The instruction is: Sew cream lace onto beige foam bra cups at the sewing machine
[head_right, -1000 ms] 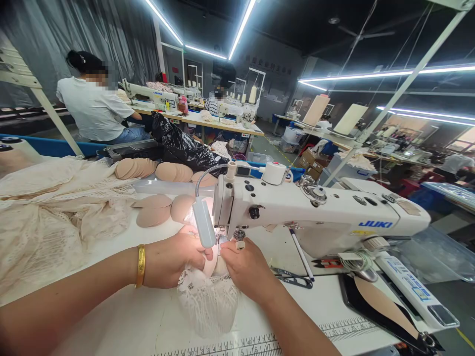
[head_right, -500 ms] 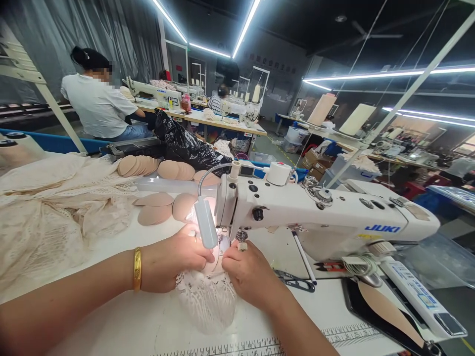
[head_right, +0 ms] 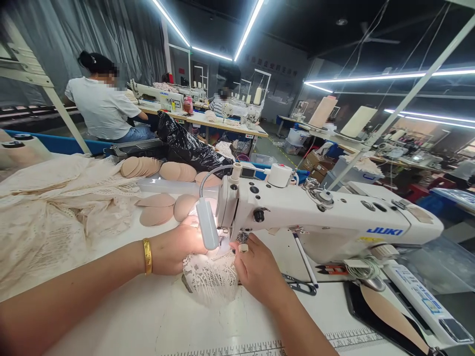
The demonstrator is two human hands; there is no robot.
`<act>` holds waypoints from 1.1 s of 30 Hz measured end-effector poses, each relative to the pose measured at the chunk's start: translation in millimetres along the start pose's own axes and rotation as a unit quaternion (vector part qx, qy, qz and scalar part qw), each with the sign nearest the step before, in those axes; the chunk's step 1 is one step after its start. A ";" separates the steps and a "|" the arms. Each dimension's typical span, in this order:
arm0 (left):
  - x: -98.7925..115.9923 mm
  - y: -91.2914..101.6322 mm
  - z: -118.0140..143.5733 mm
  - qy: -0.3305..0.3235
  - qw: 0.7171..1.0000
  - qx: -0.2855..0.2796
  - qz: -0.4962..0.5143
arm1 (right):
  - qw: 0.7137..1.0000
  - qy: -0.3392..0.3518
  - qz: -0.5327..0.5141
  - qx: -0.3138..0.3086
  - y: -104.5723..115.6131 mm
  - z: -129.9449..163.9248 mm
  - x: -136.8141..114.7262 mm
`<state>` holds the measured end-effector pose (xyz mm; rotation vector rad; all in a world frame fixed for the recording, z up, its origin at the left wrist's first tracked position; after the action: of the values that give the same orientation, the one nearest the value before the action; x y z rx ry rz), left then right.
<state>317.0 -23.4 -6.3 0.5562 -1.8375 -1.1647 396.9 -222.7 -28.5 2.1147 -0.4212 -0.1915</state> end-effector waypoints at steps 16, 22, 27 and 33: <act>-3.9 -5.5 5.2 0.018 0.998 -0.043 -0.031 | 0.998 -0.004 -0.042 0.040 6.6 -2.9 -4.9; 2.8 -0.2 15.7 0.086 0.996 0.001 -0.037 | 0.995 0.066 -0.076 0.015 9.2 -1.9 -24.4; 19.7 -8.3 12.5 0.196 0.972 -0.041 -0.120 | 0.993 0.068 -0.071 -0.061 -5.8 -2.3 -31.9; 31.5 3.4 15.2 0.213 0.969 -0.125 -0.019 | 0.996 0.030 -0.017 -0.078 -13.0 1.5 -10.5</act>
<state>287.9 -37.4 7.4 0.6401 -1.3005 -1.1746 389.6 -213.5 -40.5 1.9705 -0.3242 -0.1740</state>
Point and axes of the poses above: each hand's wrist, its own z-axis away from the middle knuckle, its own y-axis out of the back of the hand, x = y × z, the point moved 4 cm from there along -z, towards the middle knuckle, and after that the axes turned 11 degrees about z, right-handed, at the moved point
